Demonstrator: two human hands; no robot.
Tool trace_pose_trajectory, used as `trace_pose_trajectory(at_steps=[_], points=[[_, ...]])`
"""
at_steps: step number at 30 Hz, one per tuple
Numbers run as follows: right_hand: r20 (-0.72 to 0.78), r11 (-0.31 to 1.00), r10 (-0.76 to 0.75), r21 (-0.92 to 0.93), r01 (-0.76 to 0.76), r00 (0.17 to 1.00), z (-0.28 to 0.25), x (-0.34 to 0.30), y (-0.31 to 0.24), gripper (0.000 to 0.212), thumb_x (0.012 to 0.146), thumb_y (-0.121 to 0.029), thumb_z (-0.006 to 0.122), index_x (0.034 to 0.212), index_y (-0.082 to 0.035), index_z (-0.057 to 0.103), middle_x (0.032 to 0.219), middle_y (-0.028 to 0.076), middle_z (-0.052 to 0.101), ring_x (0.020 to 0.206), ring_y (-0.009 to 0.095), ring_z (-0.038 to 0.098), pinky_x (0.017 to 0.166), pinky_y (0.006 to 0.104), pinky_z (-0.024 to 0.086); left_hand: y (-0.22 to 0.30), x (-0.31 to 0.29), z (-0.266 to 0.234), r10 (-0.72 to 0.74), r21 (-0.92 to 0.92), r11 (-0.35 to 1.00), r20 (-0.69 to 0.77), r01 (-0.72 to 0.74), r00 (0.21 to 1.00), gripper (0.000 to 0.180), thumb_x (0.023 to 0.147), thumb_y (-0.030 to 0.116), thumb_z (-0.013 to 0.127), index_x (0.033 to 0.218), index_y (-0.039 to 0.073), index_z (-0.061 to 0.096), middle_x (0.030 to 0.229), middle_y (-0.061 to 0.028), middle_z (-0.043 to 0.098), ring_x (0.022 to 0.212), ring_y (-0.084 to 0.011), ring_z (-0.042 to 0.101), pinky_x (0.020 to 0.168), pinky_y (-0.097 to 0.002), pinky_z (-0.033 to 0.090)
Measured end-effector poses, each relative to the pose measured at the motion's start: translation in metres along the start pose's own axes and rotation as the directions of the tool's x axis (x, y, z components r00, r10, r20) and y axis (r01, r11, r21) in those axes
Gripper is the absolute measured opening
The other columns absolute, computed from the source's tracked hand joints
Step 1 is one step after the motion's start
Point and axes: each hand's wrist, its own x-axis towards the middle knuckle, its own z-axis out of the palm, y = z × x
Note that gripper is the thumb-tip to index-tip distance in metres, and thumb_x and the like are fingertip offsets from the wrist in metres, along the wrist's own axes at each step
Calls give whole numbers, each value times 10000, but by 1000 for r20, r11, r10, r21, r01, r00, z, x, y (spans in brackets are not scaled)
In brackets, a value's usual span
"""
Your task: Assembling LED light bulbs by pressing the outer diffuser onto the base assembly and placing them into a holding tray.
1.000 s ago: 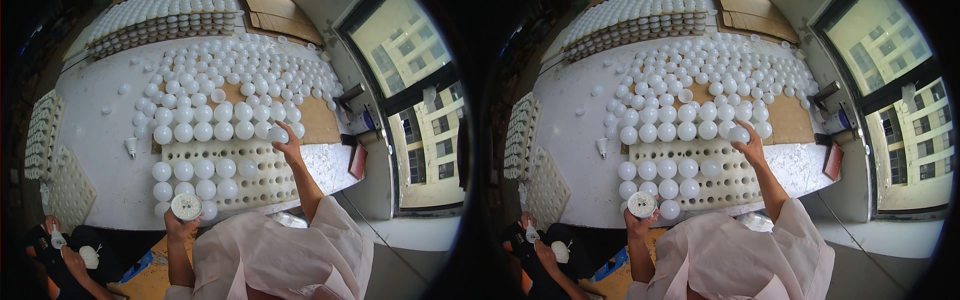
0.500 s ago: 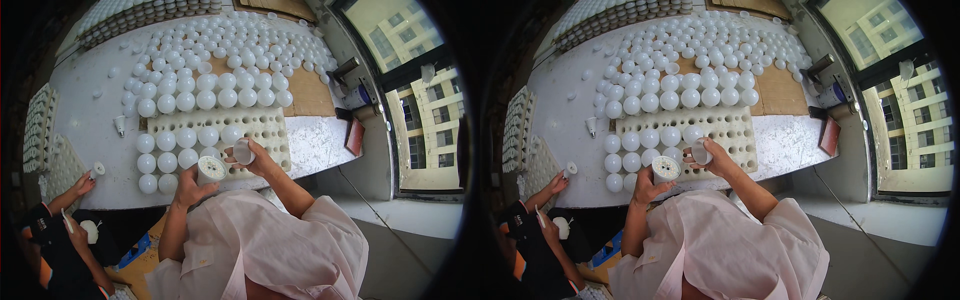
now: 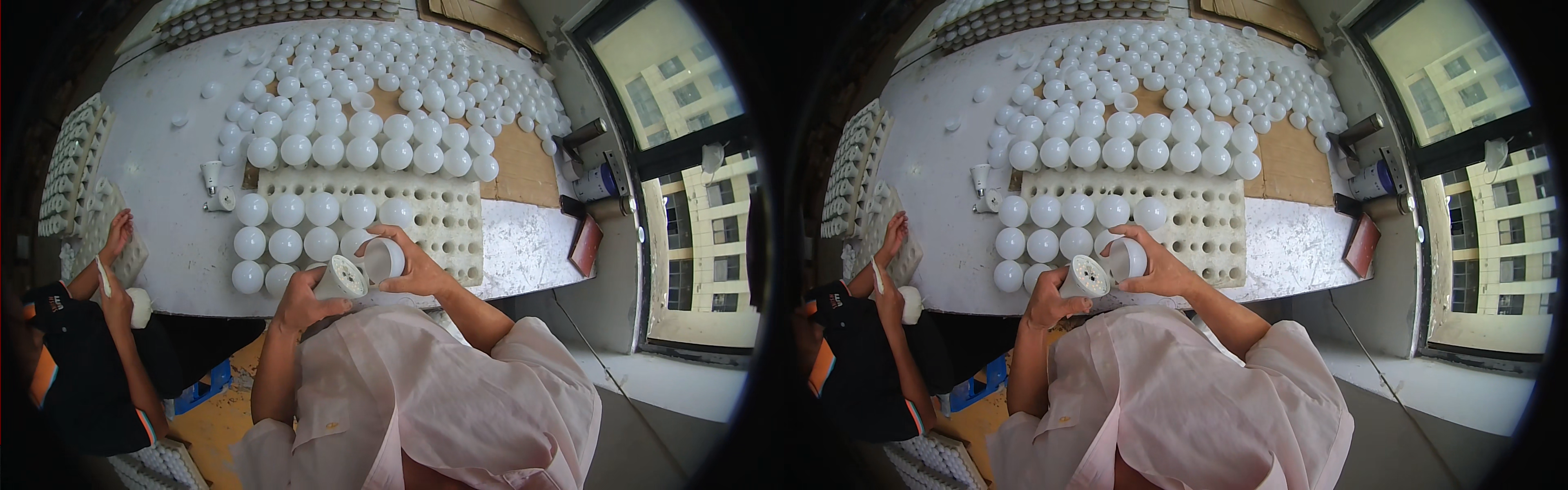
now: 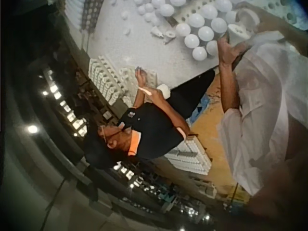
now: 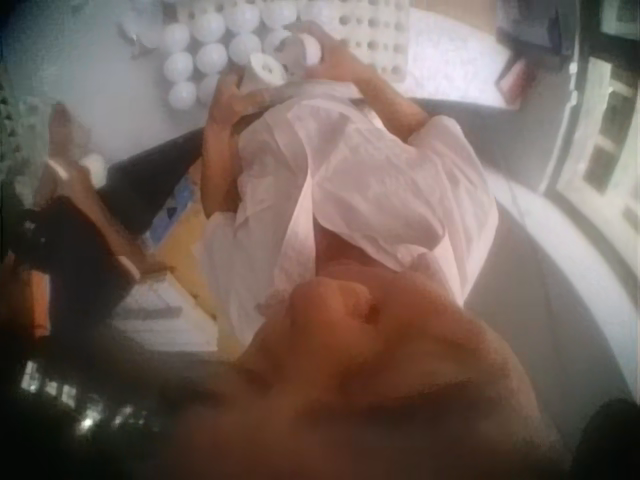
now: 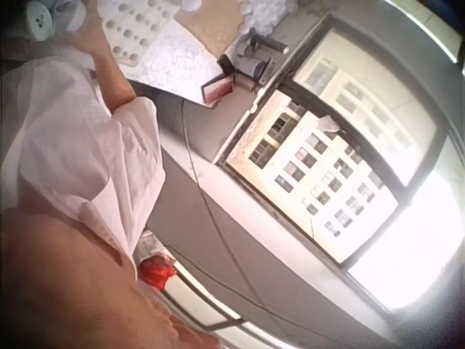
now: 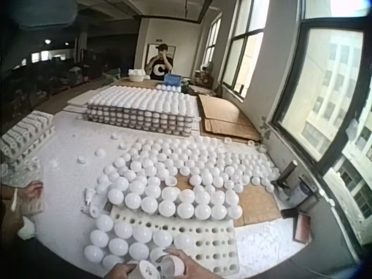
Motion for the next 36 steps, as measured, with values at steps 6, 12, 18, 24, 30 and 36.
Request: trace_pose_trajectory(at_steps=[6, 12, 18, 24, 30, 36], points=[[107, 992, 41, -127, -27, 993, 3, 3, -3, 756, 650, -139, 793, 1302, -94, 412, 1208, 59, 519, 1185, 197, 459, 1029, 365, 350, -8, 0, -5, -30, 85, 996, -8, 30, 1000, 408, 677, 133, 761, 1017, -57, 640, 871, -87, 669, 740, -118, 623, 676, -255, 509], [96, 983, 14, -183, 3, 995, 4, 5, 0, 754, 641, -156, 804, 1290, -95, 425, 1216, 61, 517, 1180, 202, 462, 1031, 366, 347, -8, -2, -4, 13, 62, 998, -20, -12, 1000, 394, 677, 143, 760, 1006, -44, 649, 855, -81, 671, 731, -115, 621, 668, -255, 507], [91, 983, 8, -182, 9, 996, 6, 7, -1, 746, 633, -159, 814, 1274, -89, 439, 1206, 60, 524, 1157, 205, 481, 1013, 359, 366, -13, 0, -3, 63, 46, 997, -23, -62, 998, 443, 688, 177, 797, 993, -79, 603, 743, -71, 638, 555, -72, 552, 440, -191, 404], [161, 928, 66, -372, -1, 985, 11, 10, -15, 744, 619, -181, 816, 1260, -85, 450, 1213, 85, 529, 1150, 233, 503, 992, 372, 388, -20, 0, -6, 85, 126, 989, -25, -82, 996, 426, 697, 167, 799, 990, -83, 616, 789, -73, 648, 654, -104, 601, 562, -236, 490], [235, 757, 101, -648, 78, 967, 24, 10, -16, 800, 606, -211, 828, 1288, -96, 425, 1091, 158, 548, 1023, 352, 566, 867, 423, 474, -15, 1, -7, 94, 304, 948, 10, -93, 996, 365, 678, 153, 809, 907, -79, 645, 735, -74, 649, 619, -104, 601, 543, -242, 488], [234, 744, 169, -668, 32, 957, 31, 13, -19, 788, 614, -235, 819, 1279, -73, 428, 1067, 161, 540, 937, 345, 600, 811, 427, 498, -15, -1, -10, 24, 320, 947, -4, -21, 1000, 422, 634, 235, 807, 903, -56, 664, 785, -89, 664, 711, -130, 612, 632, -281, 489]])
